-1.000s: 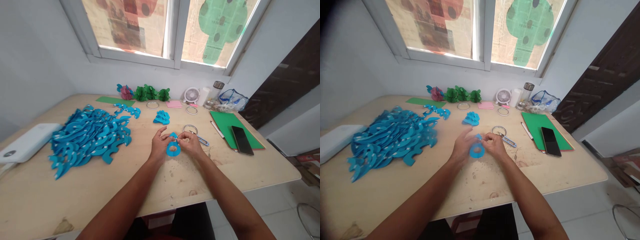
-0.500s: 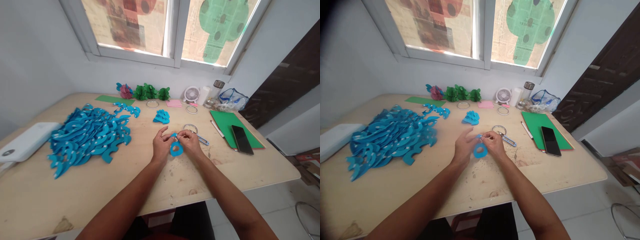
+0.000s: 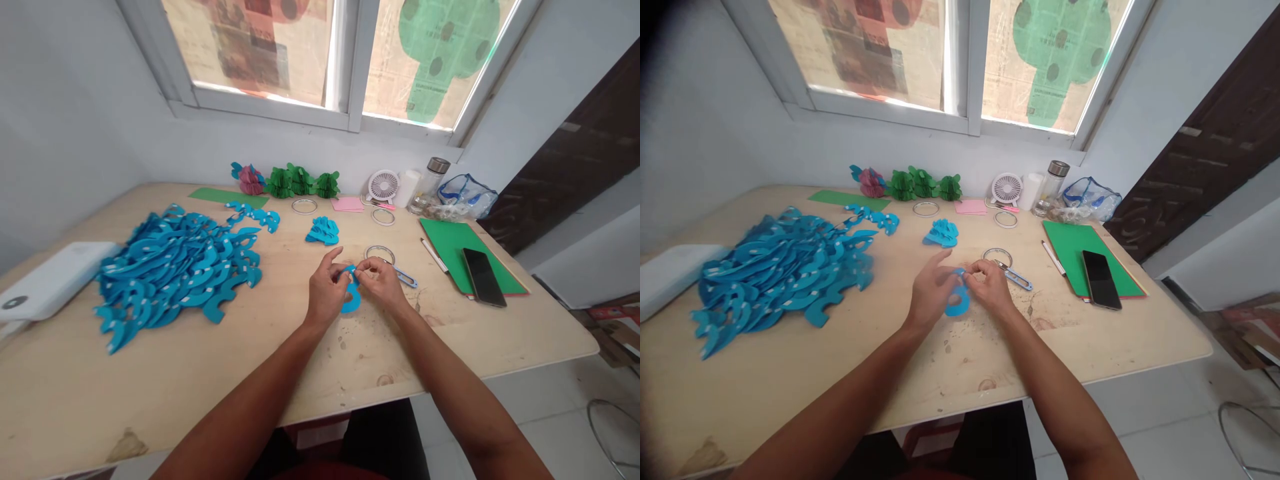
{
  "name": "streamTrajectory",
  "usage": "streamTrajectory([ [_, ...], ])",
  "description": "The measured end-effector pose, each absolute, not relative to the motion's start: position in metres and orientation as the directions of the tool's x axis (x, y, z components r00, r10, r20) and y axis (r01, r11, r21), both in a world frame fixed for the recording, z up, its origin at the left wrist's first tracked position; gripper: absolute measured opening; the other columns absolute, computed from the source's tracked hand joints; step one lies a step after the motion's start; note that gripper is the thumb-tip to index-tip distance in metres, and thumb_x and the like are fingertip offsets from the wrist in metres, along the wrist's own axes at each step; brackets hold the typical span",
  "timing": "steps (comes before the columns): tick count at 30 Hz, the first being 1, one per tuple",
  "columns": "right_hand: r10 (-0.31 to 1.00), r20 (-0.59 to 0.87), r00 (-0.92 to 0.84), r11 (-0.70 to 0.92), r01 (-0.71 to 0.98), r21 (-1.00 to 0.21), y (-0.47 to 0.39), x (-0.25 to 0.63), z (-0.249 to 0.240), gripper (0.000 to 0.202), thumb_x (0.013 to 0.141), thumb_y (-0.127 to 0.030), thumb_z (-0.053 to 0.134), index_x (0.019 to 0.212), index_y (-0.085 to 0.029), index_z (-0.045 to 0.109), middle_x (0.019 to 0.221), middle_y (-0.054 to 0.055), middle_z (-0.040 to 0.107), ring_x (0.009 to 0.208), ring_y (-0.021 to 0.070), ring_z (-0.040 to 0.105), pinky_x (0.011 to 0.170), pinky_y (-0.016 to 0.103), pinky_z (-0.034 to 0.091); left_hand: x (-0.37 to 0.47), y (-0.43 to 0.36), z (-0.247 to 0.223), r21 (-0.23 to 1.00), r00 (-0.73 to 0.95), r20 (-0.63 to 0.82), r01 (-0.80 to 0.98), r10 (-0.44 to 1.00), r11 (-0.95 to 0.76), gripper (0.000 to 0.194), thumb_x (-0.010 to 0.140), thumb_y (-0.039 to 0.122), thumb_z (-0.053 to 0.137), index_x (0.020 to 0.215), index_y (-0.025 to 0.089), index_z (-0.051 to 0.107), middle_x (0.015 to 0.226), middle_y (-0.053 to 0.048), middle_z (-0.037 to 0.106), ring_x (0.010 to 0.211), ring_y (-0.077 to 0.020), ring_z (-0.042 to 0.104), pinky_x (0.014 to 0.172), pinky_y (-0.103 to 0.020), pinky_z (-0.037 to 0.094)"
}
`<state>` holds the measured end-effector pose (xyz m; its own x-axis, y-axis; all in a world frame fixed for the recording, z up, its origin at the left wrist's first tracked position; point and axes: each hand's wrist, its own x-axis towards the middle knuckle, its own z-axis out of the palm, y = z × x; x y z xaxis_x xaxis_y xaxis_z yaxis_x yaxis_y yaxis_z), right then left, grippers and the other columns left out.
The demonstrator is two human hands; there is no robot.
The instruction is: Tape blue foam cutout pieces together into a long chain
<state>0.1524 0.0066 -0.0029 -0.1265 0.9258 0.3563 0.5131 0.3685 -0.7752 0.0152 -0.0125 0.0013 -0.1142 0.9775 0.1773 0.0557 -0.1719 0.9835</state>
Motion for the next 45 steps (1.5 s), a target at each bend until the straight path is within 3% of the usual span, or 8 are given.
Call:
streamTrajectory([
  [4,0.928,0.341,-0.149,0.365,0.544,-0.756,0.0065,0.1546,-0.0019,0.009,0.073,-0.026,0.056,0.068,-0.019,0.059,0.075,0.002,0.064,0.078,0.0171,0.055,0.076,0.03,0.04,0.0132,-0.0123,-0.002,0.977,-0.05,0.186,0.11,0.981,-0.18,0.056,0.07,0.016,0.053,0.125,0.023,0.048,0.082,0.0,0.069,0.053,-0.0088,0.056,0.048,-0.019,0.046],
  [14,0.939,0.301,-0.168,0.341,0.567,-0.749,0.0064,0.1547,0.0001,0.008,0.072,-0.023,0.054,0.066,-0.019,0.059,0.073,0.001,0.063,0.076,0.0162,0.055,0.074,0.029,0.039,0.0117,-0.0134,0.0026,0.975,-0.04,0.202,0.106,0.978,-0.197,0.057,0.067,0.013,0.054,0.122,0.025,0.053,0.077,0.0,0.068,0.067,-0.0142,0.06,0.061,-0.022,0.047],
  [26,0.944,0.273,-0.184,0.329,0.569,-0.754,0.0057,0.1552,-0.0003,0.007,0.07,-0.023,0.055,0.065,-0.019,0.058,0.07,0.0,0.063,0.072,0.0152,0.056,0.07,0.027,0.04,0.0077,-0.0097,0.0007,0.889,0.058,0.339,0.308,0.939,-0.339,0.052,0.069,0.011,0.05,0.12,0.022,0.052,0.078,-0.001,0.068,0.066,-0.0137,0.059,0.067,-0.024,0.043],
  [45,0.943,0.244,-0.226,0.33,0.55,-0.767,0.004,0.1563,0.0046,0.007,0.069,-0.023,0.056,0.064,-0.018,0.059,0.069,0.0,0.063,0.068,0.0146,0.056,0.065,0.026,0.041,0.0052,-0.0085,0.0015,0.888,0.103,0.328,0.305,0.939,-0.344,0.053,0.069,0.013,0.051,0.121,0.022,0.051,0.073,0.001,0.066,0.062,-0.0129,0.056,0.066,-0.023,0.042],
])
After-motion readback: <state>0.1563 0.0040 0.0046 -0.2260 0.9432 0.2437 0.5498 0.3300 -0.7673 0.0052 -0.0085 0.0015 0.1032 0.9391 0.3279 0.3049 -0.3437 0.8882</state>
